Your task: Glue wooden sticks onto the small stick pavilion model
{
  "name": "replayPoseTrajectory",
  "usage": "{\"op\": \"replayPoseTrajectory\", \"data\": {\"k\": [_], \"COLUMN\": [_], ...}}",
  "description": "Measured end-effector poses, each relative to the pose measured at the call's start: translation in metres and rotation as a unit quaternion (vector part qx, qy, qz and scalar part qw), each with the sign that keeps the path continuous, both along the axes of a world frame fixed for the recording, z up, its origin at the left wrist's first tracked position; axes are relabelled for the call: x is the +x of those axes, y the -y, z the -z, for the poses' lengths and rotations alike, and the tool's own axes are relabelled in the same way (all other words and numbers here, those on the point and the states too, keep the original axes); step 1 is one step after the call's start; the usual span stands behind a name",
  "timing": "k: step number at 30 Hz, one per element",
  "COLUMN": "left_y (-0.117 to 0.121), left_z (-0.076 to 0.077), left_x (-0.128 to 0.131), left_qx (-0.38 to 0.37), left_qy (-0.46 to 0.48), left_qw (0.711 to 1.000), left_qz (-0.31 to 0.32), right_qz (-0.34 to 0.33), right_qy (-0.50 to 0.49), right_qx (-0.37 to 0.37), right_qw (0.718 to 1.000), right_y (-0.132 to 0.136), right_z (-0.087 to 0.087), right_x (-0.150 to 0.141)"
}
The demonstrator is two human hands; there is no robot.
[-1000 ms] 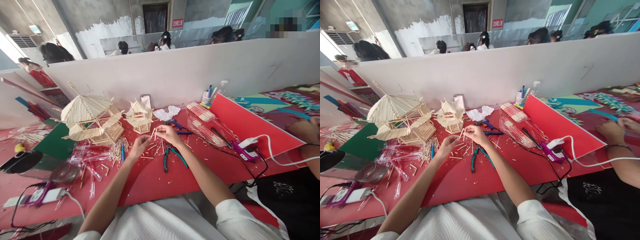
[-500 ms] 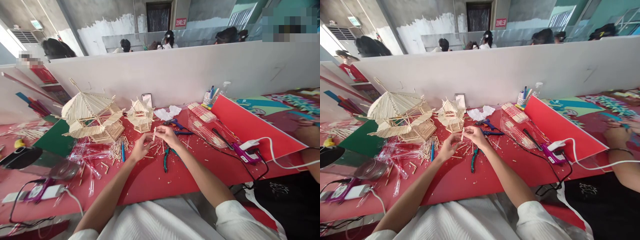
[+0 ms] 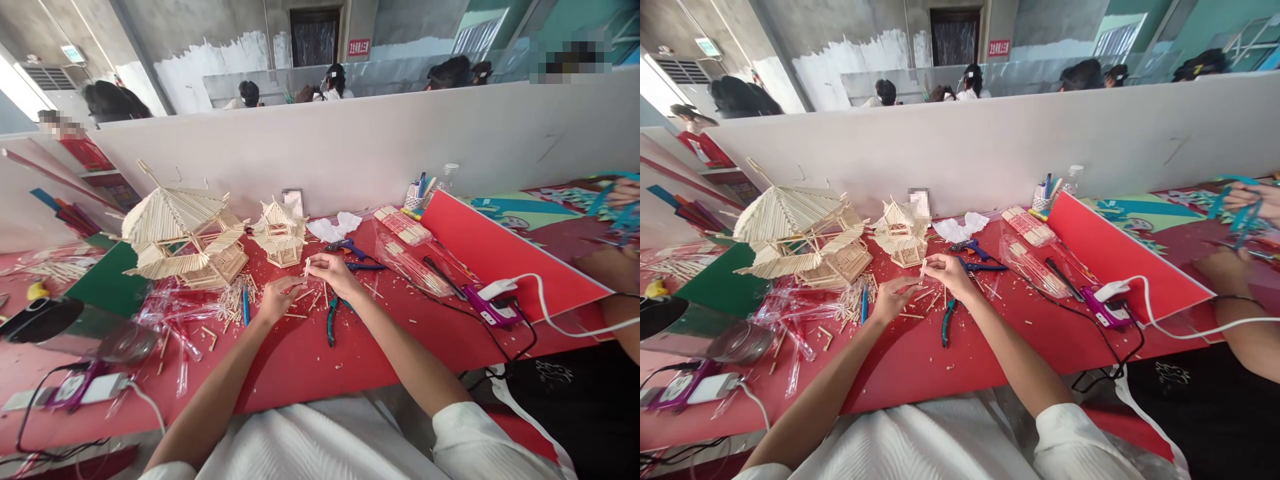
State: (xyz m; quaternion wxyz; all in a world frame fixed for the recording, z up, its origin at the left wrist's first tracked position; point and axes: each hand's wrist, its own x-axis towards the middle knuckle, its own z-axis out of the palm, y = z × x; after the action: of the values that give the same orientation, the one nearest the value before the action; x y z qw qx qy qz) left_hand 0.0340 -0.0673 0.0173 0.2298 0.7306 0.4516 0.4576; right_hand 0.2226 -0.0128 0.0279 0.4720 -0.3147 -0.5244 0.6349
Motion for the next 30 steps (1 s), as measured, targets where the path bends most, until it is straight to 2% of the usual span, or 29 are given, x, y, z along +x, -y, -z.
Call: {"op": "replayPoseTrajectory", "data": {"k": [5, 14, 18, 23, 30], "left_y": [0.0, -0.004, 0.0, 0.004, -0.001], "left_z": [-0.002, 0.004, 0.0, -0.006, -0.007], "left_x": [-0.002, -0.013, -0.007, 0.008, 0.01], "left_qx": [-0.014, -0.029, -0.093, -0.184, -0.248], "left_qy": [0.012, -0.011, 0.057, 0.177, 0.216], "left_qw": [1.0, 0.998, 0.992, 0.966, 0.944], "left_qz": [0.022, 0.057, 0.057, 0.029, 0.035], "right_qz": [-0.008, 0.002, 0.02, 0.04, 0.039], "right_qy": [-0.006, 0.02, 0.047, 0.094, 0.131], "right_qx": [-0.007, 0.023, 0.055, 0.108, 0.132], "right_qw": [1.0, 1.0, 0.997, 0.989, 0.982], "right_y": [0.001, -0.002, -0.004, 0.0, 0.006], "right_z": [0.002, 0.007, 0.008, 0.003, -0.001], "right_x": [0.0, 0.001, 0.001, -0.001, -0.004]}}
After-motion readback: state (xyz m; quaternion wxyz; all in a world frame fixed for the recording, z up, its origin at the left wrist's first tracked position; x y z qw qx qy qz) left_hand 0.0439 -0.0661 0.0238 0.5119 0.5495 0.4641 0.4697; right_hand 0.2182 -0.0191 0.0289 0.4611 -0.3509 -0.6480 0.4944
